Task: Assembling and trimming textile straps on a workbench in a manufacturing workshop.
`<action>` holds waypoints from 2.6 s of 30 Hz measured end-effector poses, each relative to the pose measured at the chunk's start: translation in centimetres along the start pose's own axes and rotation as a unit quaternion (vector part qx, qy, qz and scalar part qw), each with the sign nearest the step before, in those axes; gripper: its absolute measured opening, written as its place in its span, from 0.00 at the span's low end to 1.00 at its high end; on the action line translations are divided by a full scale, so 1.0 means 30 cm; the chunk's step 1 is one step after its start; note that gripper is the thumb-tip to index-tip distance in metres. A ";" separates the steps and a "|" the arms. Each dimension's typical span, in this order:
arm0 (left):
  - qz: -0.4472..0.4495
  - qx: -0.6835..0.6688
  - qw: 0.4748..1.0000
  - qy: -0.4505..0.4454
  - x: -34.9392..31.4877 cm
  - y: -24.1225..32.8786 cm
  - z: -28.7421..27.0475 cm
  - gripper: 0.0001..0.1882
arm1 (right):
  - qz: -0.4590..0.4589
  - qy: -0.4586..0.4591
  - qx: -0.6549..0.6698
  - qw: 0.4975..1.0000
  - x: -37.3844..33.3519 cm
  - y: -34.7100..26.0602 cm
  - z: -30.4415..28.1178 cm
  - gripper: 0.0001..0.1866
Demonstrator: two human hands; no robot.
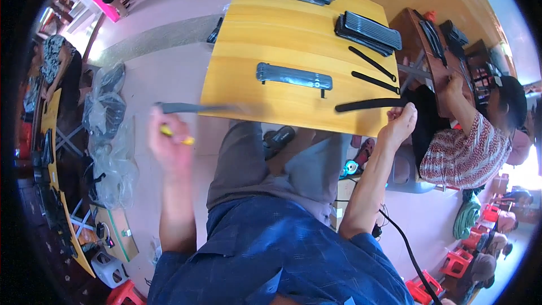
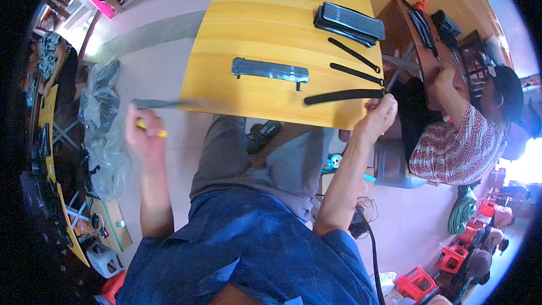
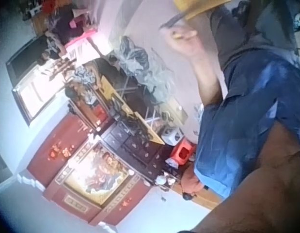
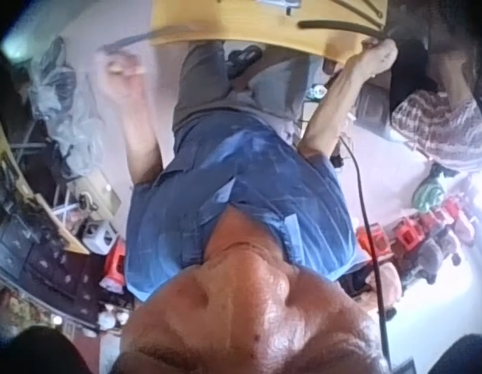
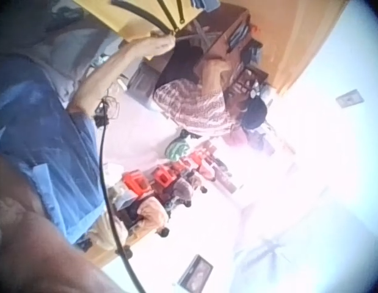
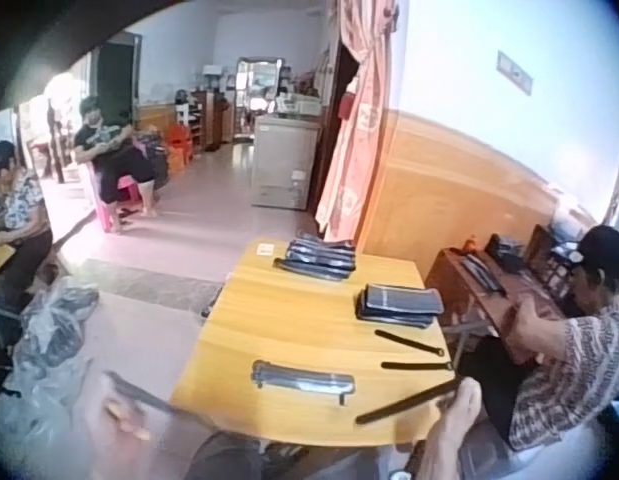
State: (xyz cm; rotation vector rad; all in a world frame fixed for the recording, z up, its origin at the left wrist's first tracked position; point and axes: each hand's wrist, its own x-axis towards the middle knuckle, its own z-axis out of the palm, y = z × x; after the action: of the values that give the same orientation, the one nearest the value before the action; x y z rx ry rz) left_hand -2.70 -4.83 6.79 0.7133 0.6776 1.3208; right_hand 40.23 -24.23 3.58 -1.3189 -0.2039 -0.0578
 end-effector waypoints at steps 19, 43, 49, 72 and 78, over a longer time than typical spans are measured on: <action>-0.105 0.089 0.990 0.019 0.005 -0.021 -0.115 0.17 | -0.337 -0.111 -0.510 0.784 0.022 0.119 -0.131 0.22; -0.240 0.198 0.944 -0.109 -0.114 -0.291 0.193 0.17 | -0.039 -0.572 -0.200 0.795 -0.439 -0.164 0.219 0.17; -0.219 0.175 0.949 -0.147 -0.114 -0.320 0.229 0.17 | -0.077 -0.563 -0.222 0.793 -0.499 -0.113 0.264 0.14; 0.136 0.671 0.648 -0.333 -0.049 -0.244 0.112 0.13 | -0.242 -0.509 -0.263 0.783 -0.511 0.104 0.330 0.06; 0.151 0.686 0.630 -0.332 -0.058 -0.245 0.122 0.13 | -0.290 -0.489 -0.287 0.771 -0.514 0.117 0.330 0.06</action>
State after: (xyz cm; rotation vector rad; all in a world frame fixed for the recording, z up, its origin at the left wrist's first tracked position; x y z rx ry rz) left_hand 4.40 -7.62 3.32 2.5061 0.8829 0.4430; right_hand 24.51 -14.94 -0.26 -1.7460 -1.6026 0.0591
